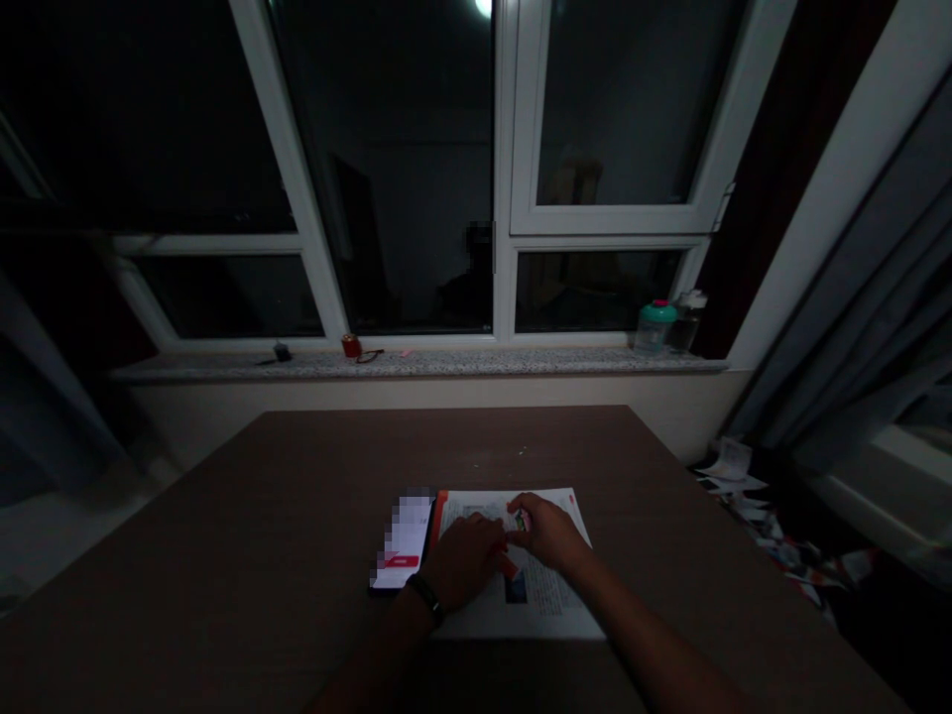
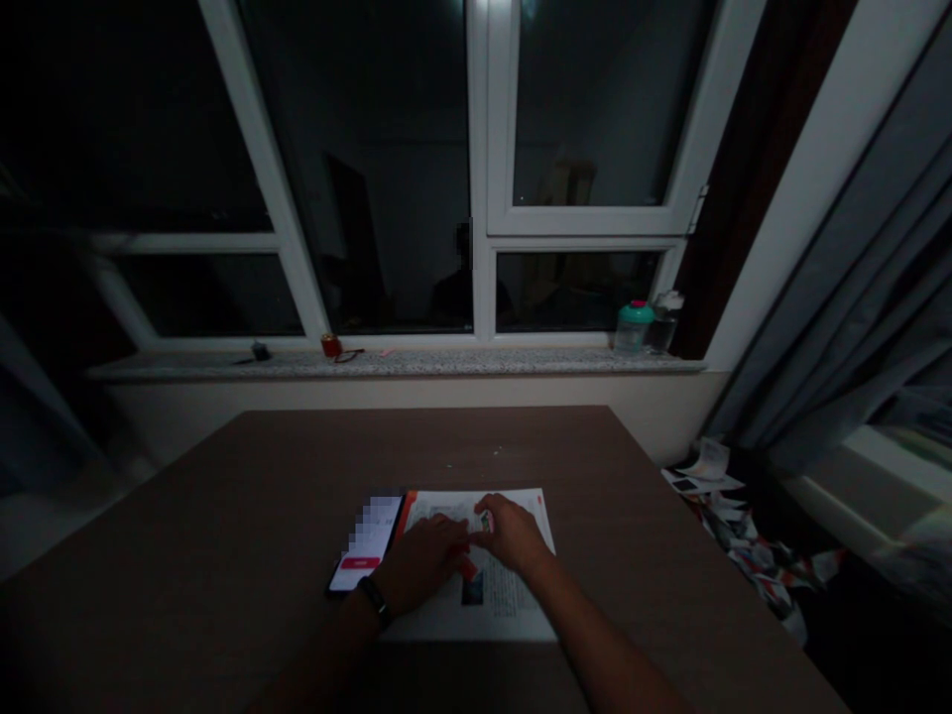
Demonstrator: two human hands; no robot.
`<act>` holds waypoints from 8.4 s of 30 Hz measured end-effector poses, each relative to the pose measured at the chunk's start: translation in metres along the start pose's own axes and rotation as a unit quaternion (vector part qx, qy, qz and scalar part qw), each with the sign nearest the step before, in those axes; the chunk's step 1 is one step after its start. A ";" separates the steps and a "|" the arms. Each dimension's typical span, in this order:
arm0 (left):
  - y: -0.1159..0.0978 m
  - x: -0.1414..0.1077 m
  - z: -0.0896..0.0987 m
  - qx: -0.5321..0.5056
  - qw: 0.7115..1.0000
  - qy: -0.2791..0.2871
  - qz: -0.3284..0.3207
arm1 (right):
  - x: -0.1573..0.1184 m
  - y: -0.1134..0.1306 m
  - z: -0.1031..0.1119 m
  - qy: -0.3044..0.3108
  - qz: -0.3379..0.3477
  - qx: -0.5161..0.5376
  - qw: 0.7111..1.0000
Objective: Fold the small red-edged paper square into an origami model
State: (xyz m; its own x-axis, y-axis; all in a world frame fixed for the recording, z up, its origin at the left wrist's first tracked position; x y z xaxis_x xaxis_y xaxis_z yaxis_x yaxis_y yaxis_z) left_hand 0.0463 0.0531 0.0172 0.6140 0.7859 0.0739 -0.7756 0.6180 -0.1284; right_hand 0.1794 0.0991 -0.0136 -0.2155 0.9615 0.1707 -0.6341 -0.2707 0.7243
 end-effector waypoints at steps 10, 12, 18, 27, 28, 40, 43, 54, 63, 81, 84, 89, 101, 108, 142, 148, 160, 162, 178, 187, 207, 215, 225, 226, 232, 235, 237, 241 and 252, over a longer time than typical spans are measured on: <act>-0.003 0.003 -0.005 0.025 0.999 -0.007 -0.030 | -0.001 -0.002 -0.003 0.011 0.032 0.021 0.999; -0.004 0.003 -0.006 0.033 0.999 -0.008 -0.030 | 0.000 -0.004 0.000 0.012 0.044 0.045 0.998; -0.004 0.003 -0.010 0.050 0.998 -0.013 -0.033 | 0.001 -0.007 0.008 0.014 0.058 0.079 0.995; 0.003 0.004 -0.008 0.003 1.000 -0.016 -0.006 | -0.010 0.019 0.002 0.086 0.129 -0.019 0.988; 0.004 0.004 -0.008 -0.001 1.000 -0.014 -0.001 | -0.011 0.021 0.002 0.092 0.140 -0.033 0.985; 0.005 0.005 -0.011 -0.004 1.000 -0.013 0.000 | -0.017 0.030 -0.014 0.136 0.211 -0.111 0.962; 0.005 0.005 -0.011 -0.010 1.000 -0.021 0.003 | -0.016 0.027 -0.015 0.136 0.207 -0.105 0.963; 0.003 0.005 -0.009 -0.017 1.000 -0.014 0.002 | -0.018 0.030 -0.014 0.135 0.204 -0.098 0.965; 0.000 0.005 -0.012 -0.003 1.000 -0.002 -0.007 | -0.017 0.031 -0.016 0.131 0.206 -0.104 0.964; -0.003 0.003 -0.017 0.028 0.999 -0.022 -0.032 | -0.004 0.001 0.009 0.038 0.118 0.146 0.982; -0.004 0.004 -0.016 0.024 0.999 -0.021 -0.033 | 0.000 0.001 0.010 0.012 0.129 0.134 0.982; -0.006 0.003 -0.013 0.023 0.999 -0.016 -0.038 | 0.007 -0.007 0.004 0.005 0.105 0.112 0.988; -0.006 0.001 -0.007 0.008 1.000 -0.014 -0.019 | 0.001 0.008 0.004 0.067 0.122 0.099 0.985; -0.006 0.000 -0.005 0.000 1.000 -0.004 -0.012 | -0.006 -0.003 0.002 0.120 0.111 0.116 0.980; -0.002 0.000 -0.013 -0.006 0.999 -0.019 -0.044 | -0.008 -0.006 0.004 0.102 0.102 0.167 0.975; -0.002 0.000 -0.011 -0.002 0.998 -0.024 -0.052 | -0.005 -0.003 0.012 0.058 0.136 0.153 0.977; -0.003 0.005 -0.009 0.000 1.000 -0.020 -0.020 | -0.009 0.006 0.003 0.054 0.125 0.122 0.983; -0.001 0.006 -0.011 -0.003 1.000 -0.022 -0.017 | -0.009 0.008 0.002 0.050 0.135 0.109 0.984; 0.000 0.006 -0.009 -0.015 1.000 -0.006 -0.017 | -0.005 0.013 -0.003 0.054 0.173 0.097 0.979; -0.001 0.007 -0.009 -0.016 1.000 -0.003 -0.020 | 0.014 0.016 0.003 0.012 0.204 0.057 0.977; 0.000 0.005 -0.009 -0.070 0.994 -0.027 -0.079 | 0.017 0.007 0.005 -0.037 0.173 0.059 0.983; 0.007 0.002 -0.009 -0.085 0.994 -0.044 -0.055 | 0.008 -0.014 0.021 -0.097 0.089 0.089 0.987; 0.017 0.003 -0.014 -0.014 0.998 -0.056 0.011 | 0.007 -0.018 0.014 -0.081 0.038 0.250 0.964; 0.018 0.003 -0.014 -0.009 0.998 -0.056 0.014 | 0.007 -0.018 0.012 -0.075 0.029 0.269 0.960; 0.017 0.003 -0.015 -0.018 0.998 -0.055 0.003 | 0.009 -0.016 0.012 -0.060 0.035 0.393 0.917; 0.016 0.003 -0.012 -0.030 0.997 -0.065 0.003 | 0.010 -0.013 0.011 -0.045 0.033 0.442 0.895; 0.015 0.002 -0.010 -0.041 0.996 -0.078 0.007 | 0.010 -0.010 0.011 -0.035 0.030 0.464 0.884; 0.012 0.002 -0.008 -0.041 0.995 -0.092 0.005 | 0.008 -0.004 0.007 -0.009 0.033 0.508 0.861; 0.010 0.002 -0.006 -0.039 0.994 -0.098 0.009 | 0.009 -0.009 0.011 -0.033 0.060 0.469 0.880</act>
State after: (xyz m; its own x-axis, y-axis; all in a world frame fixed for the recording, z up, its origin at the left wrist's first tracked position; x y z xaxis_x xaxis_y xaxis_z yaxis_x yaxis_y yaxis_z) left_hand 0.0412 0.0607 0.0106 0.5531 0.7909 0.2619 -0.7684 0.6057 -0.2064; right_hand 0.1914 0.1102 -0.0108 -0.1756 0.9375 0.3006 0.2903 -0.2424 0.9257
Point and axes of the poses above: each hand's wrist, its own x-axis towards the middle knuckle, its own z-axis out of the back of the hand, y = z × x, the point moved 8 cm from there along x, towards the middle knuckle, and after that the axes turned 10 degrees about x, right-handed, at the moved point
